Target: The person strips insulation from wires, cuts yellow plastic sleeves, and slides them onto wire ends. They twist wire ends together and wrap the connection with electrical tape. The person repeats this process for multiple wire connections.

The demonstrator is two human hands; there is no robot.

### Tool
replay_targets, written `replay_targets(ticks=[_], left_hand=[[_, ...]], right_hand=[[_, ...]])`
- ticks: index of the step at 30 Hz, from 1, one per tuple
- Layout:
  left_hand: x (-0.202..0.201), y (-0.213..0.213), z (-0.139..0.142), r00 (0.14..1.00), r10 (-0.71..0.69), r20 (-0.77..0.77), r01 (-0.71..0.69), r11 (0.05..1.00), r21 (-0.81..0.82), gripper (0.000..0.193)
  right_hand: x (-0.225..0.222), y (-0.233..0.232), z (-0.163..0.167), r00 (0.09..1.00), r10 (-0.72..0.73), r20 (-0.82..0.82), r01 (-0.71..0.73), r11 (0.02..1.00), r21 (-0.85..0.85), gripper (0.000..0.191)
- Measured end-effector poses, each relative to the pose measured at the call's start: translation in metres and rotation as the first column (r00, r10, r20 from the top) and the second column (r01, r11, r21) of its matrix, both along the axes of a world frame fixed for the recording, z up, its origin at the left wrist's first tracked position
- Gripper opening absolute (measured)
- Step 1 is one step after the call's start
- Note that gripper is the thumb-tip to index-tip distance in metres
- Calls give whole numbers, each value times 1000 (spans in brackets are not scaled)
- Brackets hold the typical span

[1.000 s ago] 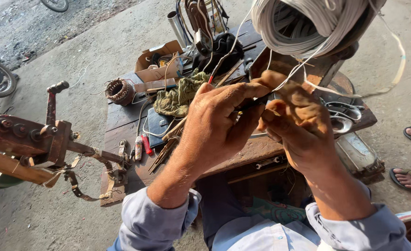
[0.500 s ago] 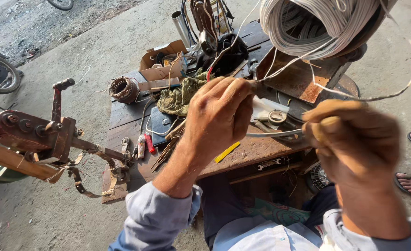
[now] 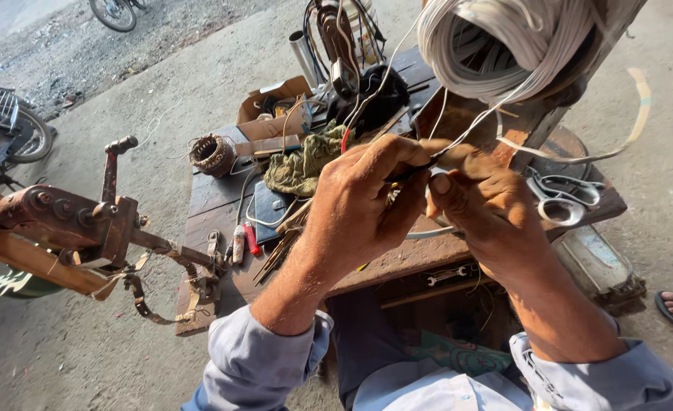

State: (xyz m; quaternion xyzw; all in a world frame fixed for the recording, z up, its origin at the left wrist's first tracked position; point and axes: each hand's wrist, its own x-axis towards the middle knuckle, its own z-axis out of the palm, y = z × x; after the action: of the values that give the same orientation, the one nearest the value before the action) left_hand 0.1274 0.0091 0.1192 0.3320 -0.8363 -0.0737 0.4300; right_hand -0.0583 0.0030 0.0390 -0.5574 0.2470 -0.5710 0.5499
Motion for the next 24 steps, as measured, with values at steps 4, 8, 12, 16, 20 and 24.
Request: replay_targets(ticks=[4, 8, 12, 16, 20, 24], left_hand=[[0, 1, 0, 1000, 9, -12, -8, 1000, 19, 18], [1, -1, -7, 998, 66, 3, -66, 997, -48, 16], [1, -8, -15, 997, 70, 35, -62, 981, -185, 20], [2, -7, -20, 984, 108, 144, -51, 935, -351, 27], [2, 0, -21, 959, 198, 202, -92, 893, -440, 37], [-5, 2, -20, 952, 237, 194, -139, 898, -417, 42]], right_hand=[[0, -8, -15, 993, 79, 85, -82, 996, 35, 27], [-9, 5, -22, 992, 2, 129, 4, 999, -53, 22], [-15, 23, -2, 960, -277, 40, 279, 958, -65, 17], [-4, 10, 28, 950, -311, -17, 299, 924, -239, 16], [3, -5, 50, 917, -341, -208, 318, 938, -135, 18], [3, -8, 55, 919, -333, -213, 295, 936, -192, 15]])
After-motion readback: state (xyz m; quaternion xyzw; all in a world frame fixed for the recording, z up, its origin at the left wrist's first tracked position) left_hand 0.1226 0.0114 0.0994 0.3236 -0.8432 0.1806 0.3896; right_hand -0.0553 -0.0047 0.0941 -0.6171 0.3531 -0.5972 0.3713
